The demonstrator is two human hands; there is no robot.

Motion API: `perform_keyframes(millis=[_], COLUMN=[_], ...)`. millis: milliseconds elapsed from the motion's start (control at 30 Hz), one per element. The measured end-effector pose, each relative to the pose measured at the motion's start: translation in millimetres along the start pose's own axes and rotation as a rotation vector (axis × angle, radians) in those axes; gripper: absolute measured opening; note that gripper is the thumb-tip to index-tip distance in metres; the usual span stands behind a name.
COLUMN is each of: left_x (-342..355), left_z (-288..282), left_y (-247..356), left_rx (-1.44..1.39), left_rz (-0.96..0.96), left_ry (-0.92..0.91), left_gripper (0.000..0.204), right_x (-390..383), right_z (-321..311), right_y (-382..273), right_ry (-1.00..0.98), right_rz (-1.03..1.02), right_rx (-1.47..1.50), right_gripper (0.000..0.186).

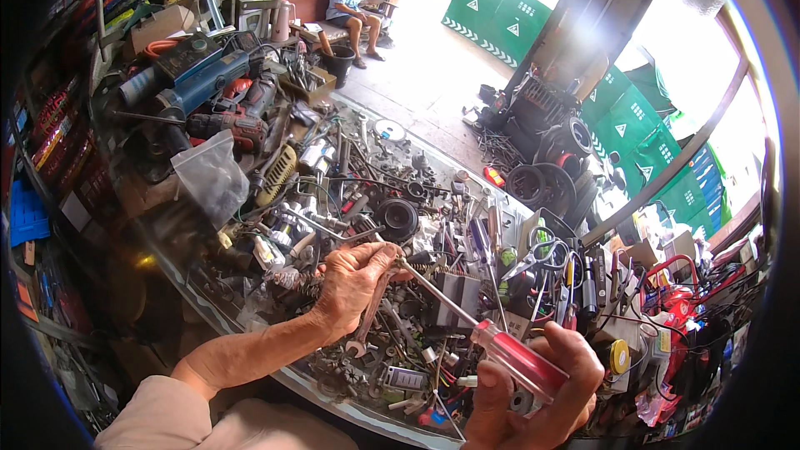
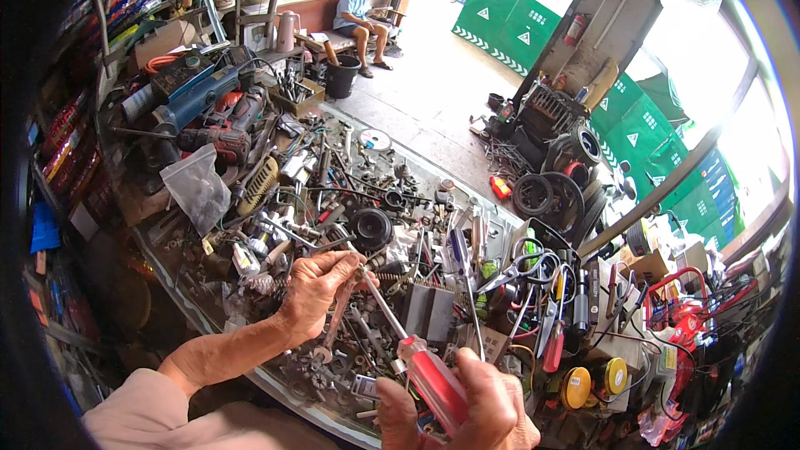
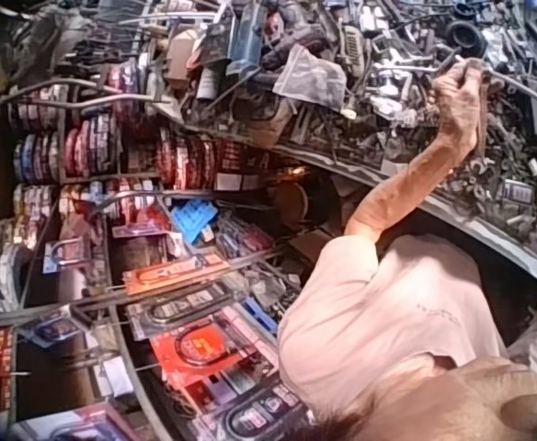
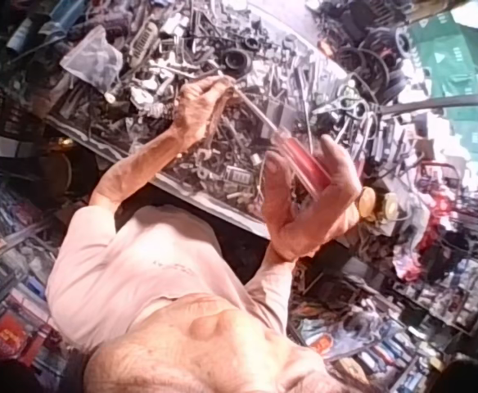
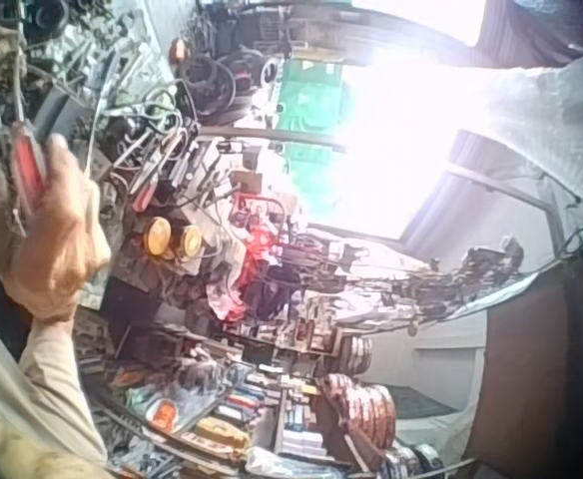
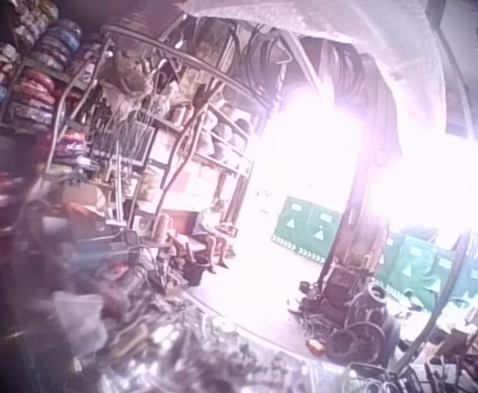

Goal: The person uses a screwdriver to manipulate a small metal component held in their left hand. They repeatedly insert the tool into the object, twist it, and inspect the result. The person also briefly handles a socket wrench and a small yellow container before returning to the screwdriver work.

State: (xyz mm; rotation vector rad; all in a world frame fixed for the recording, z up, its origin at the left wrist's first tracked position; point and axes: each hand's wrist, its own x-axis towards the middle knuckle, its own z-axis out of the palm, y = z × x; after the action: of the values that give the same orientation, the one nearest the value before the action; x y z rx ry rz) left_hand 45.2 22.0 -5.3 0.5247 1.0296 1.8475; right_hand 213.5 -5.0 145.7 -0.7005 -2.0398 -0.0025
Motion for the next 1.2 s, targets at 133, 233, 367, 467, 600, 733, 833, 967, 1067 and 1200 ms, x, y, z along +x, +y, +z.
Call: perform_keyframes(millis=[133,233,367,467,600,733,833,967,1067,1200], left_x=[0.4,1.6,2.5,3.0,2.7,1.8,2.7,1.7,2.1,1.8], left_z=[-0.6,-1.5,-4.5,-4.2,-3.3,-3.4,-4.5,-1.7,-2.7,-4.1], left_y=[-3.7,-3.8,-6.6,-6.6,-3.4,-2.6,-7.9,-6.4,-6.8,-7.5], left_rx=[-0.016,-0.010,-0.030,-0.010,-0.008,-0.005,0.005,0.006,-0.017,-0.016], left_rz=[-0.008,0.017,0.006,-0.018,-0.017,-0.001,-0.017,-0.010,-0.012,-0.023], left_ry=[0.001,-0.014,-0.026,-0.012,-0.019,-0.016,-0.004,-0.009,-0.026,-0.016], left_gripper=[0.018,0.018,0.018,0.018,0.018,0.018,0.018,0.019,0.020,0.020], right_x=[-0.4,-2.6,-4.1,-2.5,0.5,4.1,0.5,2.8,2.7,0.3], right_z=[-0.5,5.2,0.5,-4.0,-2.5,-0.5,1.9,-1.6,-2.4,-4.3], right_y=[-7.3,1.1,0.5,-8.4,-9.5,-10.7,-6.5,-7.9,-10.8,-8.2], right_ry=[-0.033,0.062,0.002,-0.087,-0.025,-0.031,-0.034,-0.036,-0.067,-0.075], right_rz=[0.143,0.042,0.036,0.178,0.111,0.091,0.109,0.108,0.113,0.110], right_rx=[0.022,0.047,-0.007,-0.019,0.060,0.018,-0.025,0.039,0.163,-0.042], right_gripper=[0.032,0.033,0.034,0.032,0.027,0.036,0.041,0.029,0.031,0.030])
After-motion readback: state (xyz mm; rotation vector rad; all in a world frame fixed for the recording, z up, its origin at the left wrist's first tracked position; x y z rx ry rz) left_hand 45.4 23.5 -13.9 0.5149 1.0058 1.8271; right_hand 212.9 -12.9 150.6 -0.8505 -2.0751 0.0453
